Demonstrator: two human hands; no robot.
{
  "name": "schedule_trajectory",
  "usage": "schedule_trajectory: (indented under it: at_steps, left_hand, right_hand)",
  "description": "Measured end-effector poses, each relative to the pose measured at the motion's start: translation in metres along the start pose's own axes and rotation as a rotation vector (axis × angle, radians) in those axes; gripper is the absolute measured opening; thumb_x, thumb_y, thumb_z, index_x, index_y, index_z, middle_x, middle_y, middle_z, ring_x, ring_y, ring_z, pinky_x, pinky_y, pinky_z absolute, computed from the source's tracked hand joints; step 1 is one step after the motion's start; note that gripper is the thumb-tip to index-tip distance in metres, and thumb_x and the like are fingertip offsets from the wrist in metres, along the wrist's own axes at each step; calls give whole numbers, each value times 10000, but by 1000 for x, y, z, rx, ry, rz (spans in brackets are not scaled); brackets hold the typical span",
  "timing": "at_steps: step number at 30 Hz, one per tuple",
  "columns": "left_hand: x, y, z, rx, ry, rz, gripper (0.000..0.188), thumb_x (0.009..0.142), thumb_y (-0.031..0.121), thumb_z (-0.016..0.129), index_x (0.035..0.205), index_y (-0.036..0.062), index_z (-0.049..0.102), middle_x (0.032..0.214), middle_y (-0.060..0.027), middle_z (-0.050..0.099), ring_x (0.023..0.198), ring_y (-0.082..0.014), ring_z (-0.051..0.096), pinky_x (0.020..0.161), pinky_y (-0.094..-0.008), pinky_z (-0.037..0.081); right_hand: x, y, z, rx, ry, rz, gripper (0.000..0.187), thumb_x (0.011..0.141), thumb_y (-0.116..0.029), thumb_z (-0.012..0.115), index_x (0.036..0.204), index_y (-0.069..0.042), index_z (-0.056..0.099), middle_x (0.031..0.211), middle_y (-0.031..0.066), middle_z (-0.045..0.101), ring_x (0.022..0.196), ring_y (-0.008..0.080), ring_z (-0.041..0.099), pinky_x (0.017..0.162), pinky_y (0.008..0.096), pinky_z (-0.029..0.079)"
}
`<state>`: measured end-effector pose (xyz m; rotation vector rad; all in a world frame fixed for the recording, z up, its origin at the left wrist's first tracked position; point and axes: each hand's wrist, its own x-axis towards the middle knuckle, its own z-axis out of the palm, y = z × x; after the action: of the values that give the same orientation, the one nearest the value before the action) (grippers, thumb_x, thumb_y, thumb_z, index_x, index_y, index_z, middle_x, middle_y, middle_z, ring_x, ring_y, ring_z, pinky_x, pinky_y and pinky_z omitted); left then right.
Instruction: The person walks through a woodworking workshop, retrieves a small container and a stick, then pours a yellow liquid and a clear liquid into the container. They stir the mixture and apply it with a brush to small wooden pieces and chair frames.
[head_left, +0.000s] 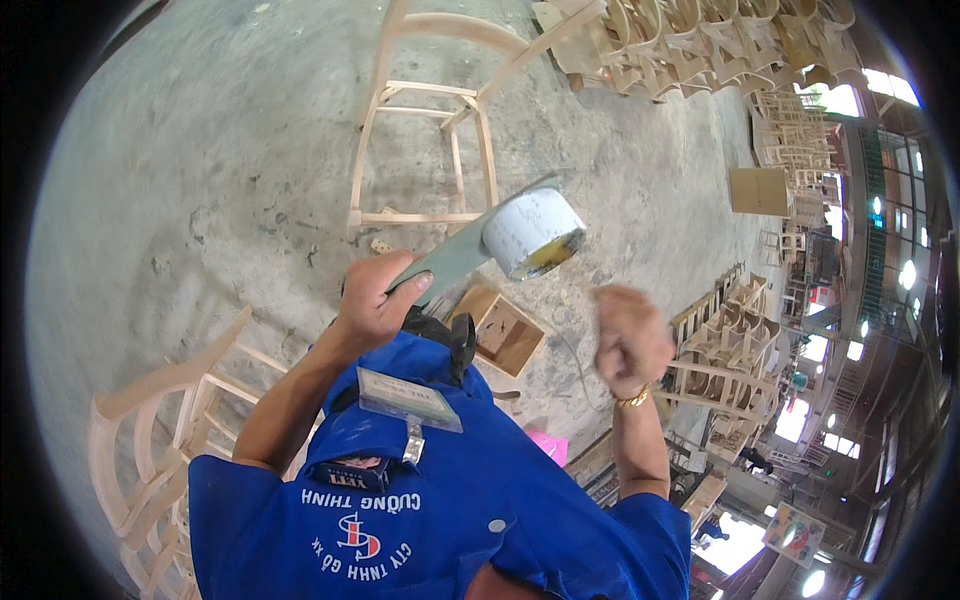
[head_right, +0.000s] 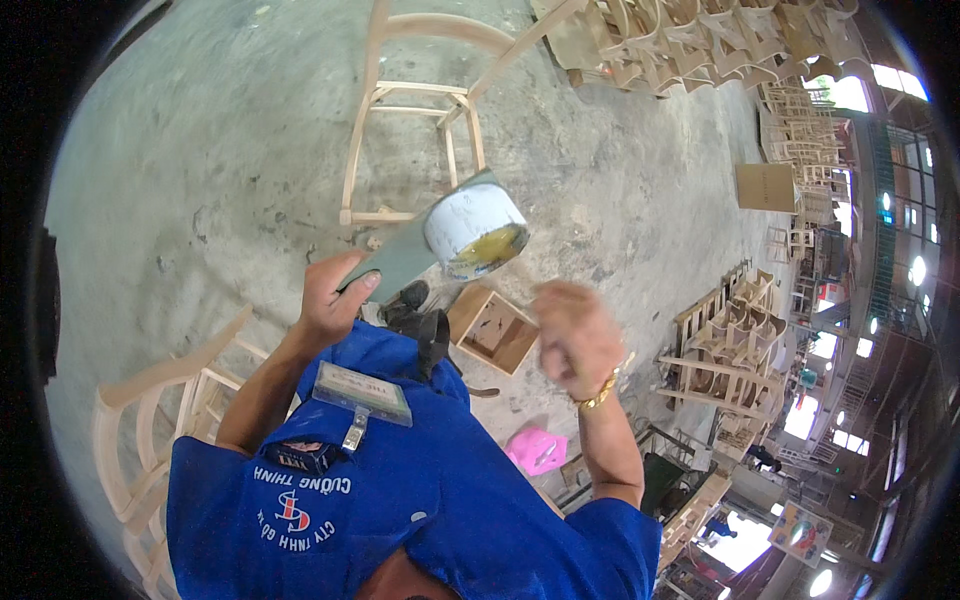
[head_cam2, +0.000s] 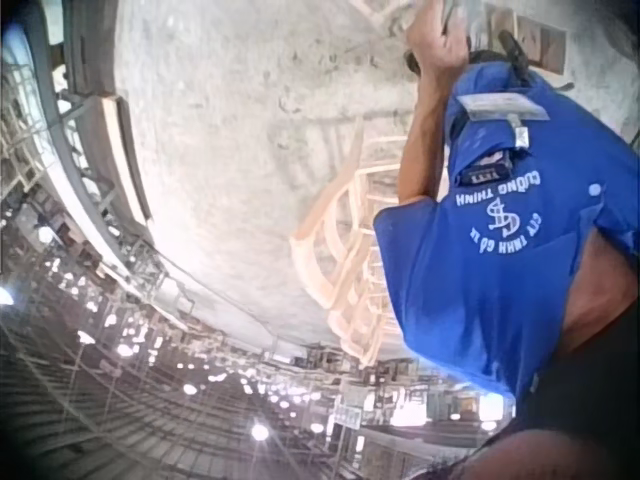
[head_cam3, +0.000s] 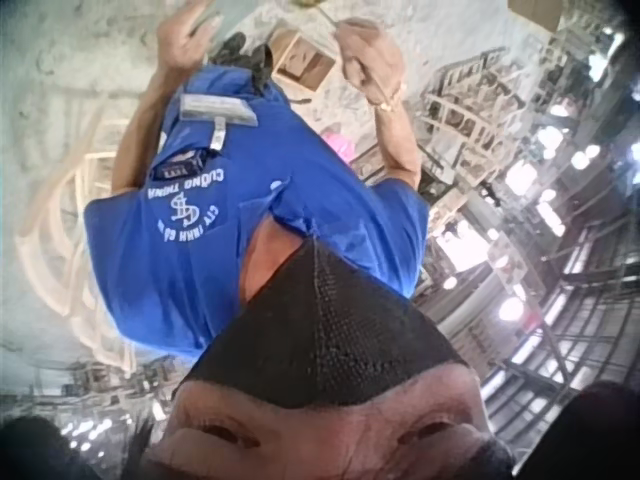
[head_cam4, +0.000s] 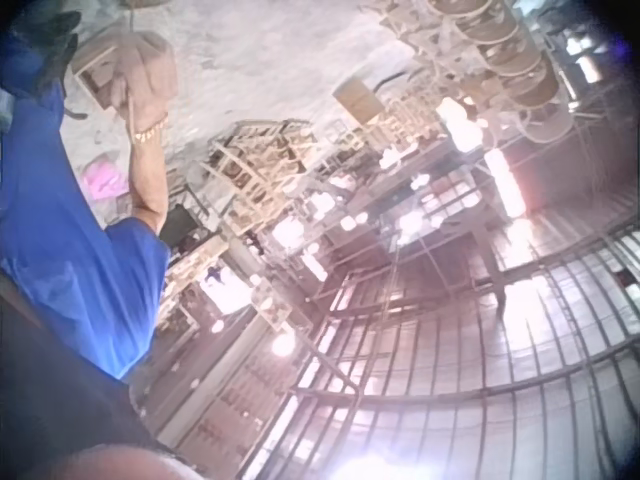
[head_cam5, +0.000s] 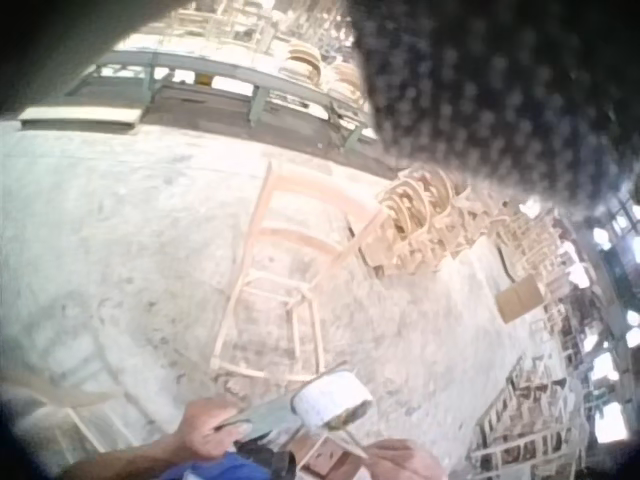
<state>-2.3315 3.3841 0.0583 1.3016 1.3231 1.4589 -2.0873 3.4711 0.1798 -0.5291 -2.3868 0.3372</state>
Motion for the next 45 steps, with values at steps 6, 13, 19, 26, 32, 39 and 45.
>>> schedule_trajectory:
  at_steps: [6, 13, 19, 26, 32, 39, 45]
  left_hand:
    - [2, -3, 2, -17, 37, 18, 145, 820, 70, 564, 905, -35, 613, 681, -158, 554, 575, -280, 543, 532, -344, 409]
    - [12, 8, -4, 69, 78, 73, 104, 804, 42, 578, 873, -32, 606, 648, -152, 532, 536, -269, 508, 512, -339, 394]
    - [5, 5, 0, 96, 81, 61, 67, 800, 32, 580, 815, -33, 589, 618, -133, 509, 509, -240, 469, 488, -327, 368]
    - [3, 8, 3, 71, 65, 86, 91, 801, 33, 578, 855, -37, 601, 613, -118, 510, 510, -203, 475, 484, -318, 366]
    - [1, 11, 4, 79, 66, 99, 106, 804, 38, 579, 871, -38, 607, 622, -116, 525, 518, -204, 491, 491, -312, 377]
    - [4, 16, 8, 86, 73, 120, 105, 801, 30, 583, 877, -39, 608, 641, -121, 533, 535, -207, 510, 500, -309, 390]
    - [7, 17, 9, 84, 68, 132, 100, 806, 30, 580, 876, -37, 608, 633, -115, 520, 529, -197, 495, 493, -301, 381]
  right_hand:
    - [-7, 11, 16, -9, 152, 40, 173, 661, 155, 534, 733, 10, 595, 755, 148, 621, 703, 306, 640, 681, 390, 546]
    - [-17, 12, 33, -79, 264, 111, 127, 759, 134, 496, 793, 46, 582, 732, 155, 598, 673, 284, 633, 629, 374, 540]
    - [-24, 20, 37, 42, 369, 302, 175, 678, 140, 545, 780, 9, 599, 796, 150, 641, 770, 310, 654, 654, 365, 531]
    - [-28, 6, 31, 34, 249, 15, 148, 696, 164, 514, 749, 47, 587, 699, 143, 591, 705, 273, 631, 625, 395, 556]
    - [-28, 4, 11, -71, 37, 134, 192, 719, 178, 493, 808, 29, 578, 768, 144, 594, 741, 293, 632, 679, 411, 548]
    - [-9, -3, 1, -54, -114, 54, 189, 711, 129, 513, 845, 13, 580, 801, 150, 626, 794, 296, 644, 726, 367, 533]
    - [-17, 2, 1, -142, -24, 102, 177, 726, 152, 511, 810, 16, 588, 777, 147, 618, 751, 285, 644, 677, 353, 549]
